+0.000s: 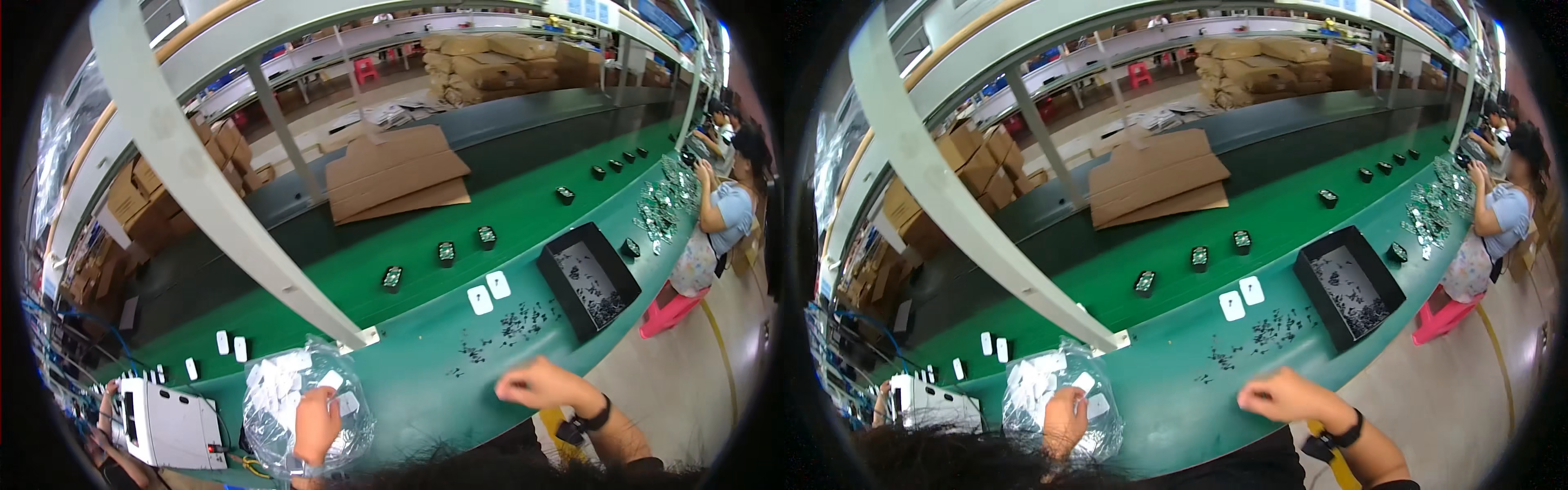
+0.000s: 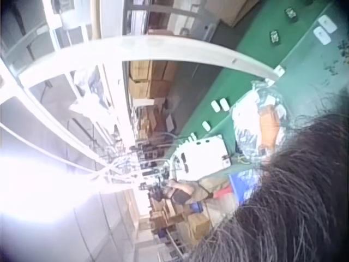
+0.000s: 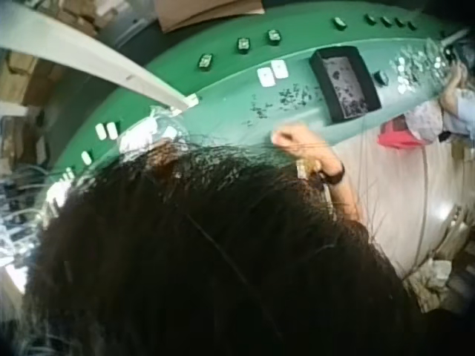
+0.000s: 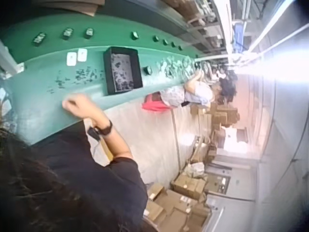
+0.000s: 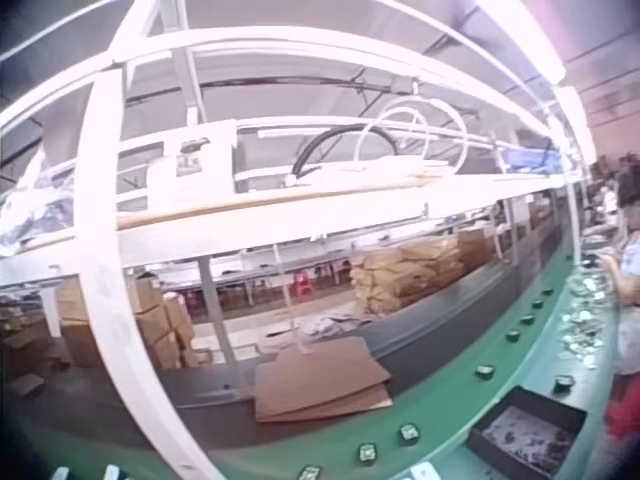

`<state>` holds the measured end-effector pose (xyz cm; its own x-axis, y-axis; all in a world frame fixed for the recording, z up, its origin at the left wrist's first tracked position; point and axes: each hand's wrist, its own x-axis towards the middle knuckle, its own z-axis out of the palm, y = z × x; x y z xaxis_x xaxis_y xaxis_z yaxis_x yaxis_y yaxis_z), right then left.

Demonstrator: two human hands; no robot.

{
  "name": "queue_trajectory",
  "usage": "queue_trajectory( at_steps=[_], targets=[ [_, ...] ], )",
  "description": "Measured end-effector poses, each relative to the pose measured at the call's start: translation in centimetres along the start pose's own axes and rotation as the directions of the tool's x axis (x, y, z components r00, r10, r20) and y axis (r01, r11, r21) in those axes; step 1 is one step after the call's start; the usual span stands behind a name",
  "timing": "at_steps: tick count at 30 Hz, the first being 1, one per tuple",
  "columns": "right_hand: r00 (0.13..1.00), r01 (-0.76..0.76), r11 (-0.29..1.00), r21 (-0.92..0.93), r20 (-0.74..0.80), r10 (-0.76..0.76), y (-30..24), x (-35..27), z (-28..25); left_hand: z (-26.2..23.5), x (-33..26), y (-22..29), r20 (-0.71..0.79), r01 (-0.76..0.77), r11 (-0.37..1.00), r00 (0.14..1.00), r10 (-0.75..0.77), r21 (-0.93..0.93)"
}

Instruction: The person assembles small electronic devices by hand at a factory workstation. They pick up white plastic casings and green circuit boards, insert the boards into the casings, and place the finished units on the table. The process is repeated continuously throughout the clip.

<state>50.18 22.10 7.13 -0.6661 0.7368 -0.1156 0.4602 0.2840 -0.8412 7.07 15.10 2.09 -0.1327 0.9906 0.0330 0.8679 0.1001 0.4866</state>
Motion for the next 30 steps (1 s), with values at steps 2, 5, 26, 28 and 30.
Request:
queue_trajectory(
  at_steps=[2,5,26,28,30],
  targets=[
    [0.960,0.055,0.960,-0.274,-0.249,-0.126,2.5,3.6,0.1,2.0,3.2,-1.9,-0.064,-0.076,0.997,0.995,0.078,0.027],
    [0.918,0.000,0.908,-0.418,-0.361,-0.166,4.9,7.7,0.0,3.3,4.2,-2.8,-0.081,-0.098,0.992,0.991,0.105,0.081],
    [0.859,0.070,0.956,-0.284,-0.471,-0.203,4.8,10.9,1.7,1.4,2.4,0.9,-0.116,0.052,0.590,0.963,-0.243,-0.805],
    [0.889,0.173,0.983,-0.053,-0.420,-0.179,1.9,9.3,1.8,-0.7,1.7,4.8,-0.027,0.108,0.477,0.963,-0.268,-0.872],
    [0.914,0.326,0.942,0.087,-0.282,-0.290,-1.7,8.8,3.2,-0.9,0.8,8.3,0.133,0.197,0.340,0.970,-0.201,-0.920]
  ],
)
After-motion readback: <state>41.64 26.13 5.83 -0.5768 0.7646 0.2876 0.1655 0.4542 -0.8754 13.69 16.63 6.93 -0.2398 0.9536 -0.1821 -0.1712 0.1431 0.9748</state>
